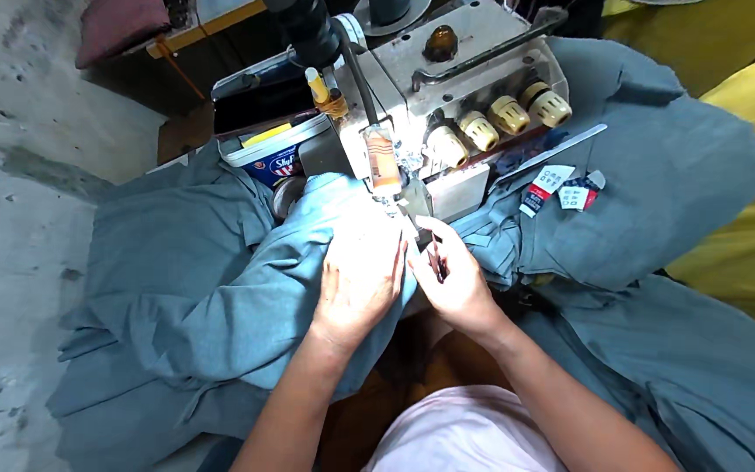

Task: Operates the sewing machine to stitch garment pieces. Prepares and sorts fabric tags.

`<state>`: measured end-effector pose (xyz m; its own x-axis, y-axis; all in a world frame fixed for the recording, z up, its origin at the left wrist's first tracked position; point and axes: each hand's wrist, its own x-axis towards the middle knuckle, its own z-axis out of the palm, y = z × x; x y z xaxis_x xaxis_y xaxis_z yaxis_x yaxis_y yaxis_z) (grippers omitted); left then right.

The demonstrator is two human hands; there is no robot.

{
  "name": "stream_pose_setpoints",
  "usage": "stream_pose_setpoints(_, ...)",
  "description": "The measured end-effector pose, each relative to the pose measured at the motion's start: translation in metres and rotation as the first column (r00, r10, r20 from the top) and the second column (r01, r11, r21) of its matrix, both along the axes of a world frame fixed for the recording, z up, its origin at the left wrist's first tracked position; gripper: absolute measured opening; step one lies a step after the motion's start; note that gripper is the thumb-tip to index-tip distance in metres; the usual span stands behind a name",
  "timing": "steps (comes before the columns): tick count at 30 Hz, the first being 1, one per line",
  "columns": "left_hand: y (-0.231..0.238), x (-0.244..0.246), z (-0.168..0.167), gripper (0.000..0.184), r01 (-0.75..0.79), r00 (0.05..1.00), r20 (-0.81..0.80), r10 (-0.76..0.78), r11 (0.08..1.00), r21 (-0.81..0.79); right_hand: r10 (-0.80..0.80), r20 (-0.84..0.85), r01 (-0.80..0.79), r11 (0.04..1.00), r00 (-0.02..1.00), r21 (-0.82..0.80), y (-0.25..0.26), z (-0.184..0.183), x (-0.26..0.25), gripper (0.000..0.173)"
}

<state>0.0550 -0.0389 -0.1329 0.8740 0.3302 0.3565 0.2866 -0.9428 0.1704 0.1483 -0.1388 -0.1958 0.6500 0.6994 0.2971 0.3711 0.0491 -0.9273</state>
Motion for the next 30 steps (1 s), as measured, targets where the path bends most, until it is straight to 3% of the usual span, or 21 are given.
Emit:
stream_pose_setpoints(3, 0.017, -0.003, -0.033, 0.035, 0.001, 0.997, 0.073, -0.012, 0.989, 0.147, 0.013, -0.037, -0.012, 0.999, 0.999, 0.041, 0.006, 0.001, 0.005, 0.048)
stream_pose_setpoints(8, -0.006, -0.016, -0.028, 0.054, 0.013, 1.000, -0.006, -0.013, 1.000, -0.003, 0.004, -0.023, -0.003, 0.999, 1.000, 0.045, 0.011, 0.003, 0.008, 0.046)
stream_pose_setpoints(9, -0.010, -0.020, -0.032, 0.057, 0.012, 1.000, 0.005, -0.012, 1.000, 0.017, -0.007, 0.008, 0.006, 0.999, 1.000, 0.046, 0.012, 0.003, 0.008, 0.045)
stream_pose_setpoints(11, -0.011, -0.022, -0.040, 0.047, -0.032, 0.997, 0.071, 0.025, 0.995, 0.096, -0.023, 0.063, 0.018, 0.997, 0.998, 0.076, 0.013, 0.003, 0.008, 0.040)
stream_pose_setpoints(13, -0.008, -0.020, -0.031, 0.035, -0.110, 0.991, 0.085, 0.101, 0.987, 0.119, -0.009, 0.078, 0.001, 0.996, 0.997, 0.094, 0.011, 0.006, 0.005, 0.038)
stream_pose_setpoints(17, 0.015, -0.021, -0.014, 0.038, -0.132, 0.991, 0.016, 0.132, 0.991, 0.016, 0.051, 0.127, -0.067, 0.990, 0.991, 0.125, -0.002, 0.002, -0.005, 0.038)
stream_pose_setpoints(21, 0.035, -0.019, -0.021, 0.040, -0.105, 0.992, 0.080, 0.102, 0.994, 0.034, 0.037, 0.124, -0.047, 0.996, 0.992, 0.074, -0.018, -0.012, -0.009, 0.020)
stream_pose_setpoints(27, 0.006, -0.043, 0.004, 0.038, -0.171, 0.984, 0.027, 0.176, 0.978, -0.117, 0.116, -0.159, -0.131, 0.987, 0.980, -0.088, -0.051, -0.025, -0.012, 0.034)
stream_pose_setpoints(30, 0.028, -0.039, 0.019, 0.031, -0.229, 0.968, 0.071, 0.241, 0.964, -0.138, 0.143, -0.114, -0.153, 0.985, 0.983, -0.085, -0.056, -0.039, -0.014, 0.036)
